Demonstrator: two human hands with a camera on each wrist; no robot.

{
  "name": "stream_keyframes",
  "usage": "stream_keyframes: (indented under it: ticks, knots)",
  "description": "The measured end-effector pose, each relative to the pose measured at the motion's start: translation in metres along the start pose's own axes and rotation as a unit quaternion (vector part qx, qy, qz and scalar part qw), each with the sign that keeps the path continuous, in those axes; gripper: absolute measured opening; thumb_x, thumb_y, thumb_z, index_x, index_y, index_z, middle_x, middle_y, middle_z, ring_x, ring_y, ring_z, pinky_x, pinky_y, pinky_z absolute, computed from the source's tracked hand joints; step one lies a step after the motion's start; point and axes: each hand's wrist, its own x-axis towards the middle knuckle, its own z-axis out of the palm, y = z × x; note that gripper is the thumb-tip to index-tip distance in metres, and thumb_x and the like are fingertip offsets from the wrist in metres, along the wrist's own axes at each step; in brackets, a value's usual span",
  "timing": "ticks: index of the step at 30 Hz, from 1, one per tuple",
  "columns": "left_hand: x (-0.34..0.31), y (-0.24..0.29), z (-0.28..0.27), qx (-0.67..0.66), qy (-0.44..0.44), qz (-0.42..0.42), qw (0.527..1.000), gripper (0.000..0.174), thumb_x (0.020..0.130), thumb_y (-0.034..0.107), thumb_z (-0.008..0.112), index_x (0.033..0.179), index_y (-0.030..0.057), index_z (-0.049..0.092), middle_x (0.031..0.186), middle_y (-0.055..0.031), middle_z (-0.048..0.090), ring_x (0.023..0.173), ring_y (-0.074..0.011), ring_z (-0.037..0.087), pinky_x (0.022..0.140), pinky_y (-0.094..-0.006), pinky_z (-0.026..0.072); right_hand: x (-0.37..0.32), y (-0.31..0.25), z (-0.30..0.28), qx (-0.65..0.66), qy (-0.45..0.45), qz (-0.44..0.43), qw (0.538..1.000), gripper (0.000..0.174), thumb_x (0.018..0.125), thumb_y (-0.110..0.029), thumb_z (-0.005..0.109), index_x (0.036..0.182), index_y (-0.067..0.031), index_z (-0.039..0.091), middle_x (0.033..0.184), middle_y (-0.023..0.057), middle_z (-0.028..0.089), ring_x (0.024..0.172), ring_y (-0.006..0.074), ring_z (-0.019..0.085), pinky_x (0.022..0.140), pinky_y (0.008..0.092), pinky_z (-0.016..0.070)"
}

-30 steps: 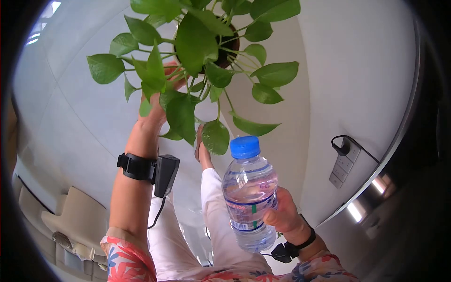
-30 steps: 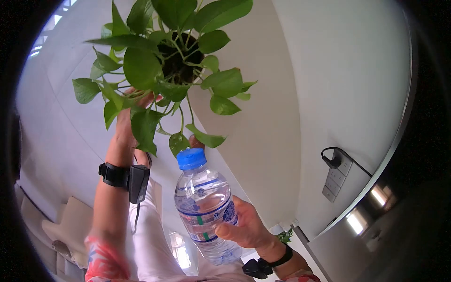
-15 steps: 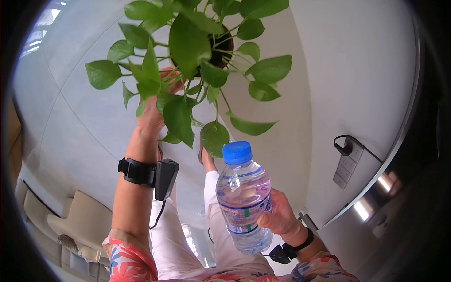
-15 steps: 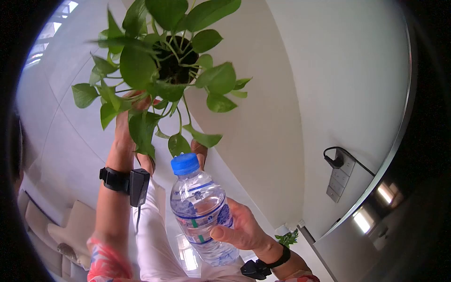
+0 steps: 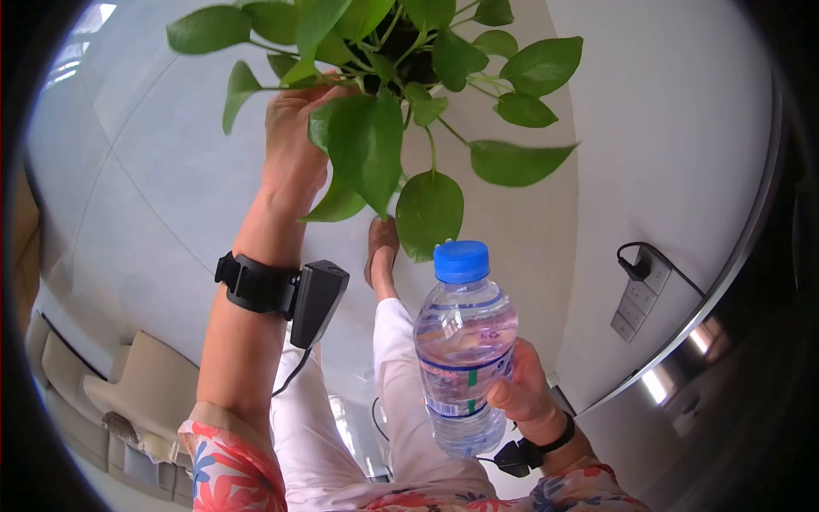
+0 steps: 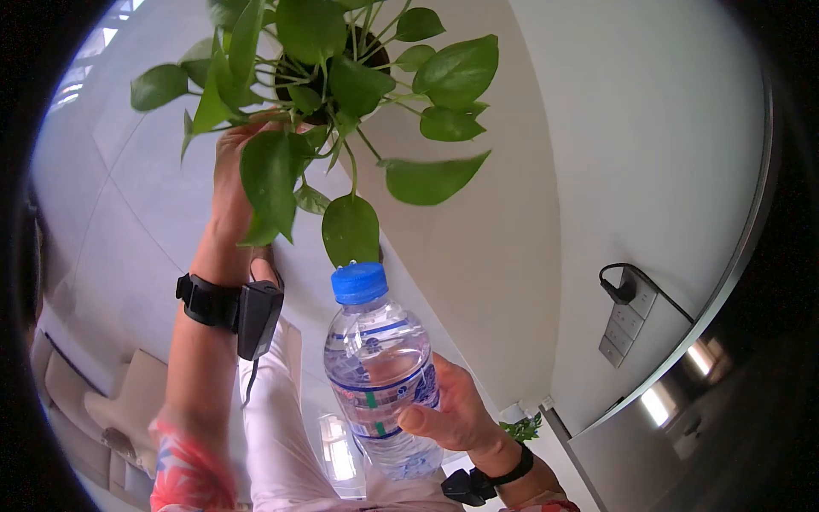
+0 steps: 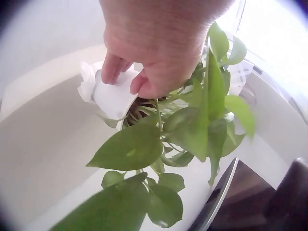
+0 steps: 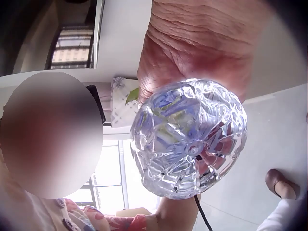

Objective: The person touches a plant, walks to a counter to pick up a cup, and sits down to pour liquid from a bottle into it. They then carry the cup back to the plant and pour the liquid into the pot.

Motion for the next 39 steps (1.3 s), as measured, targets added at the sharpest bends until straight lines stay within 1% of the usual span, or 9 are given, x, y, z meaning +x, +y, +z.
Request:
stream_keyframes:
  ticks: [8,12,13,18,20,21,22,27,39]
  knots:
    - [-0.009,-0.013,-0.040,-0.043,-0.064,0.098,0.992,0.015,0.083,0.007,0.060,0.092,-0.0051,0.062,0.082,-0.0068,0.064,0.068,-0.0121,0.061,0.059,-0.0236,0.0494,-0.010,-0.003,0.007,-0.015,0.002,0.010,1.000,0.074,0.077,-0.032,0.074,0.128,0.0078,0.038,0.119,0.0149,0.055,0.109,0.0199,0.054,0.097,0.0342,0.0415]
    - [-0.032,-0.048,-0.086,-0.117,-0.083,0.142,0.979,0.032,0.083,0.009,0.060,0.112,-0.0040,0.053,0.107,-0.0151,0.060,0.092,-0.0255,0.061,0.082,-0.0371,0.0508,-0.011,-0.004,0.014,-0.013,-0.006,0.020,1.000,0.076,0.076,-0.034,0.075,0.128,0.0082,0.038,0.118,0.0151,0.055,0.109,0.0201,0.055,0.096,0.0345,0.0418]
    - [-0.043,-0.043,-0.098,-0.178,-0.079,0.075,0.978,0.027,0.084,0.014,0.064,0.110,0.0062,0.059,0.108,-0.0103,0.061,0.098,-0.0242,0.060,0.087,-0.0471,0.0489,-0.011,-0.003,0.018,-0.041,-0.007,0.015,0.999,0.078,0.075,-0.035,0.076,0.127,0.0083,0.038,0.119,0.0155,0.055,0.109,0.0203,0.055,0.096,0.0347,0.0421]
    - [-0.098,-0.032,-0.131,-0.032,-0.062,0.191,0.979,0.031,0.085,0.020,0.064,0.111,0.0050,0.059,0.108,-0.0056,0.061,0.101,-0.0153,0.055,0.090,-0.0319,0.0429,-0.006,0.001,0.039,-0.085,-0.038,0.054,0.994,0.081,0.072,-0.039,0.077,0.127,0.0077,0.038,0.118,0.0163,0.055,0.109,0.0208,0.055,0.095,0.0347,0.0431]
    - [-0.110,-0.048,-0.149,-0.081,-0.011,0.092,0.992,0.037,0.085,0.026,0.063,0.113,0.0011,0.058,0.109,-0.0055,0.060,0.099,-0.0150,0.055,0.088,-0.0319,0.0428,-0.003,0.005,0.043,-0.113,-0.071,0.073,0.988,0.080,0.073,-0.036,0.078,0.127,0.0071,0.038,0.118,0.0164,0.056,0.109,0.0209,0.055,0.095,0.0343,0.0434]
    - [-0.112,-0.047,-0.166,0.229,0.000,0.135,0.964,0.042,0.085,0.029,0.063,0.114,-0.0012,0.057,0.107,-0.0064,0.061,0.097,-0.0153,0.055,0.087,-0.0315,0.0430,-0.001,0.007,0.051,-0.115,-0.080,0.076,0.987,0.080,0.073,-0.036,0.078,0.127,0.0071,0.038,0.118,0.0164,0.056,0.109,0.0209,0.055,0.095,0.0343,0.0434]
    - [-0.115,-0.022,-0.151,0.097,-0.057,0.150,0.982,0.022,0.085,0.011,0.062,0.101,-0.0024,0.058,0.095,-0.0079,0.062,0.085,-0.0172,0.059,0.076,-0.0305,0.0500,0.000,0.008,0.058,-0.093,-0.095,0.094,0.987,0.077,0.074,-0.032,0.078,0.127,0.0069,0.038,0.116,0.0157,0.057,0.108,0.0208,0.055,0.094,0.0339,0.0437]
    - [-0.141,-0.004,-0.166,-0.118,0.074,0.028,0.990,0.017,0.083,0.007,0.065,0.098,0.0016,0.059,0.083,-0.0023,0.061,0.069,-0.0105,0.057,0.062,-0.0244,0.0486,0.007,0.026,0.101,-0.075,-0.145,0.123,0.979,0.071,0.076,-0.020,0.077,0.129,0.0065,0.037,0.113,0.0136,0.059,0.105,0.0191,0.056,0.092,0.0321,0.0447]
    - [-0.178,0.015,-0.233,-0.029,0.081,0.058,0.995,0.015,0.080,0.002,0.064,0.094,-0.0008,0.060,0.086,-0.0032,0.062,0.072,-0.0082,0.057,0.060,-0.0220,0.0467,0.020,0.076,0.166,-0.274,-0.178,0.140,0.935,0.063,0.072,-0.018,0.080,0.121,0.0056,0.048,0.106,0.0084,0.062,0.094,0.0113,0.057,0.084,0.0257,0.0463]
